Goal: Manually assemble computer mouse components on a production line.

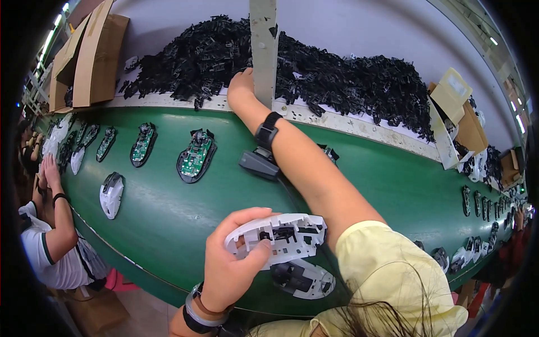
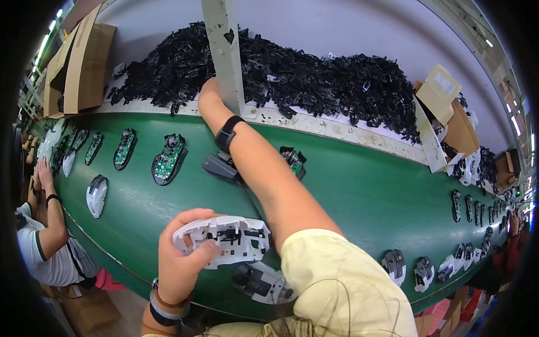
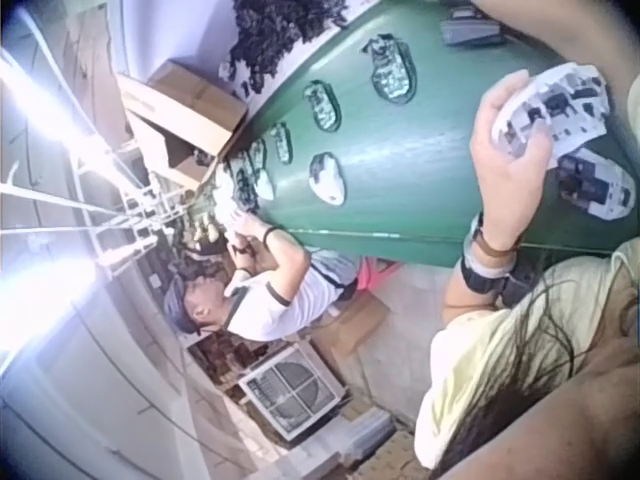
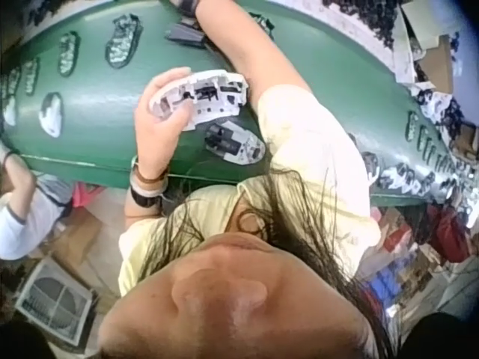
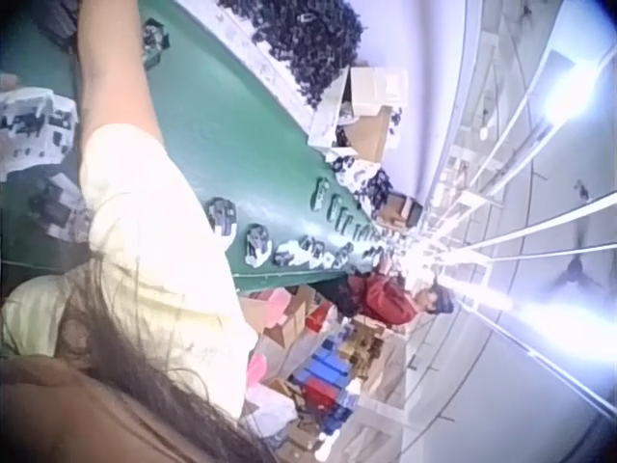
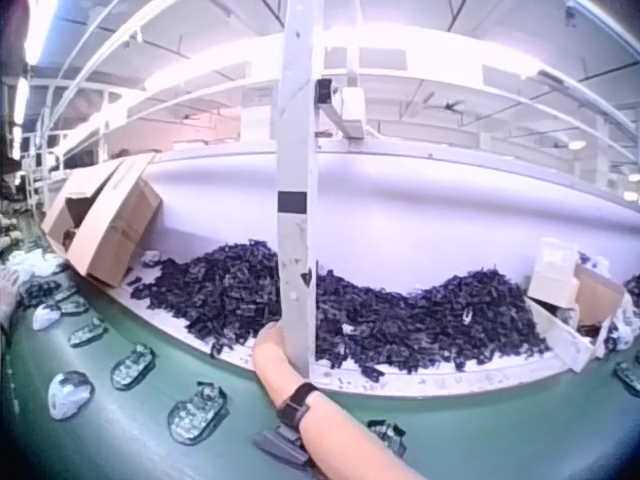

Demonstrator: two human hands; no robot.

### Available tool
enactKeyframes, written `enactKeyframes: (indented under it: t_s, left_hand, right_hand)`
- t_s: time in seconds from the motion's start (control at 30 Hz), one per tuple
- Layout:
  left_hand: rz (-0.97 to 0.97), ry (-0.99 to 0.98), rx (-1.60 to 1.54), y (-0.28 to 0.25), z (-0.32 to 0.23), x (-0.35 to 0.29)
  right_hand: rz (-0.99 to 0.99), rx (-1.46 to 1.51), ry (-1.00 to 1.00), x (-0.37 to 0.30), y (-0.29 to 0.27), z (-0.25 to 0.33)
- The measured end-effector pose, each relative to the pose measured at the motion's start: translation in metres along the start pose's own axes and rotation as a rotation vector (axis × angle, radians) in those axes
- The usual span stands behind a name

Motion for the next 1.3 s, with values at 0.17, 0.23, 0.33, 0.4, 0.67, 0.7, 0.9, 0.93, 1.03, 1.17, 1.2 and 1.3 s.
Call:
enactKeyframes:
  t_s: [0.17,0.23,0.33,0.4,0.67,0.7,0.9,0.93,1.03,1.17,1.2,1.3]
  left_hand:
    - [0.093,-0.008,-0.024,0.009,-0.004,-0.007]
    - [0.104,0.007,-0.035,0.004,-0.006,-0.007]
    - [0.127,0.066,-0.04,0.008,-0.01,-0.006]
    - [0.166,0.019,-0.038,0.022,-0.007,-0.008]
    - [0.143,-0.057,0.119,0.017,0.021,-0.003]
    - [0.1,-0.033,0.094,0.013,0.018,0.001]
    - [0.005,0.016,0.011,0.005,0.008,0.007]
    - [-0.02,0.037,0.012,-0.003,0.004,0.006]
    - [-0.025,0.035,0.007,-0.005,0.002,0.008]
    - [0.015,0.064,0.03,0.001,0.001,0.006]
    - [0.016,0.082,0.052,0.001,0.0,0.006]
    - [0.004,0.118,0.013,0.002,-0.001,0.005]
  right_hand:
    - [-0.615,0.394,-0.514,-0.098,-0.114,-0.006]
    - [-0.525,0.54,-0.73,-0.153,-0.129,-0.014]
    - [-0.176,0.449,-0.245,-0.153,-0.112,-0.095]
    - [-0.375,0.329,-0.098,-0.117,-0.105,-0.158]
    - [-0.255,0.561,-0.575,-0.057,-0.039,-0.12]
    - [-0.183,0.409,-0.504,-0.05,-0.033,-0.129]
    - [-0.544,0.628,-0.375,-0.143,-0.149,-0.181]
    - [-0.376,0.849,-0.337,-0.17,-0.172,-0.171]
    - [0.021,1.158,-0.344,-0.255,-0.209,-0.14]
    - [0.138,1.219,-0.414,-0.297,-0.217,-0.124]
    - [0.189,1.246,-0.384,-0.299,-0.22,-0.122]
    - [0.205,1.274,-0.368,-0.3,-0.216,-0.111]
Point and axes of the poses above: each hand's wrist, its own x-axis towards the middle knuckle, its own y-axis out of the palm, z = x × y, the point moved 9 cm from there along x, towards the middle knuckle, and after that the axes turned 12 degrees about -z, right-handed, at the moved point
